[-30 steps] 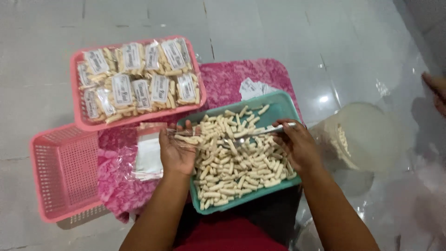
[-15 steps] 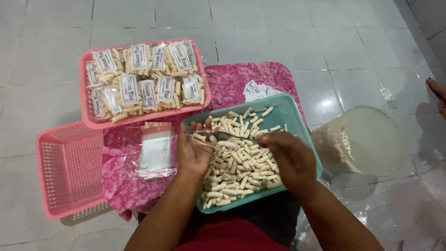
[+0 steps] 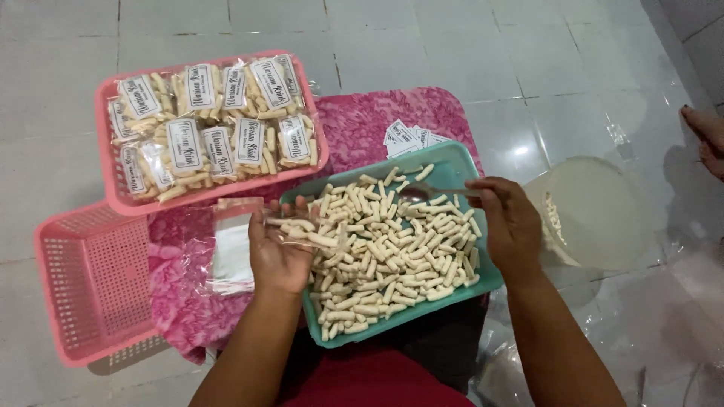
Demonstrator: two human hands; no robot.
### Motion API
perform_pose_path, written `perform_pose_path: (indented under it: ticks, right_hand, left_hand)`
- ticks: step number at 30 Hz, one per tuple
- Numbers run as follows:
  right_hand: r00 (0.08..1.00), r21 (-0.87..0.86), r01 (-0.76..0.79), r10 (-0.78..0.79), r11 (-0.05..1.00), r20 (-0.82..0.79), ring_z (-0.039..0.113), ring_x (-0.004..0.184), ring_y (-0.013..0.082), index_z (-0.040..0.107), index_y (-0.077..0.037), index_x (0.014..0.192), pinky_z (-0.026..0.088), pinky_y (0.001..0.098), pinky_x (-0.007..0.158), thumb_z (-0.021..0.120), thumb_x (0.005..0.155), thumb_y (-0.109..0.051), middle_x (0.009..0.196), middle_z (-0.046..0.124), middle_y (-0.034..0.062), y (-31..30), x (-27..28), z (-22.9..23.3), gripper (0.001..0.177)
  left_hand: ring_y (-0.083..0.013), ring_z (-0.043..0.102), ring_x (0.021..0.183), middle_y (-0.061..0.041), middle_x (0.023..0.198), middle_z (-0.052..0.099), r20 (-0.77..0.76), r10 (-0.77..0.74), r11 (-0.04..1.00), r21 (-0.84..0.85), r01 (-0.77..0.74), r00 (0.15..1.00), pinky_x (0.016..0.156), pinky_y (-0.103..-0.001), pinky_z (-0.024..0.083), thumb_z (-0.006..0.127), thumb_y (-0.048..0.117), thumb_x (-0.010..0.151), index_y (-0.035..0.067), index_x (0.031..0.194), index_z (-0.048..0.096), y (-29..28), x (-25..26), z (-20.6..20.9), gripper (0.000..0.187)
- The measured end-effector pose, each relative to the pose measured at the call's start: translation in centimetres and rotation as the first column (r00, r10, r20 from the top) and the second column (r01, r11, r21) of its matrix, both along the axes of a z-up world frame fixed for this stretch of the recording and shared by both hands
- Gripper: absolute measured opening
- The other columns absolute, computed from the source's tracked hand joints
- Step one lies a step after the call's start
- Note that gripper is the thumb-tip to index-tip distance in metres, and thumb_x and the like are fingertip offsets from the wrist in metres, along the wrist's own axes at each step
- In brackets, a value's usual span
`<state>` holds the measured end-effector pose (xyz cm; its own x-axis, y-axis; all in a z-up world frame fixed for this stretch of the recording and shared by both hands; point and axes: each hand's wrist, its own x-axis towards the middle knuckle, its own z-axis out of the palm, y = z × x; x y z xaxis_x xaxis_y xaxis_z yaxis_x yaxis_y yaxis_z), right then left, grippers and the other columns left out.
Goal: Manually filling small plastic bags with cylindrical snacks and adding labels.
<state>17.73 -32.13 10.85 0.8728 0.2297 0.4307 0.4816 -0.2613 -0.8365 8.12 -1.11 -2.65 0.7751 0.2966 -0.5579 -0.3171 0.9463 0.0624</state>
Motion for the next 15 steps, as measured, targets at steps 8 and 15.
perform_pose_path:
  ticks: [8, 15]
  right_hand:
    - [0.968, -0.002, 0.074, -0.072, 0.997, -0.240, 0.066, 0.093, 0.0218, 0.068, 0.000, 0.121, 0.060, 0.0408, 0.088, 0.049, 0.112, -0.007, 0.099, 0.070, 0.0165, 1.1, 2.2, -3.9, 0.021]
    - [0.729, 0.092, 0.098, -0.009, 0.991, -0.685, 0.066, 0.103, 0.0234, 0.067, -0.007, 0.120, 0.058, 0.0389, 0.089, 0.048, 0.110, -0.014, 0.110, 0.073, 0.0155, 5.0, 1.9, -5.9, 0.023]
  left_hand:
    - [-0.0325, 0.072, 0.113, -0.008, 0.094, 0.078, -0.013, 0.026, 1.000, 0.008, -0.026, 1.000, 0.111, -0.066, 0.048, 0.068, 0.040, 0.095, 0.011, 0.100, 0.075, 0.3, -0.1, -0.7, 0.030]
    - [-0.0316, 0.072, 0.112, -0.007, 0.093, 0.077, -0.044, 0.044, 0.998, 0.041, -0.042, 0.998, 0.111, -0.064, 0.050, 0.071, 0.040, 0.092, 0.013, 0.100, 0.075, 0.9, 0.2, -1.1, 0.029]
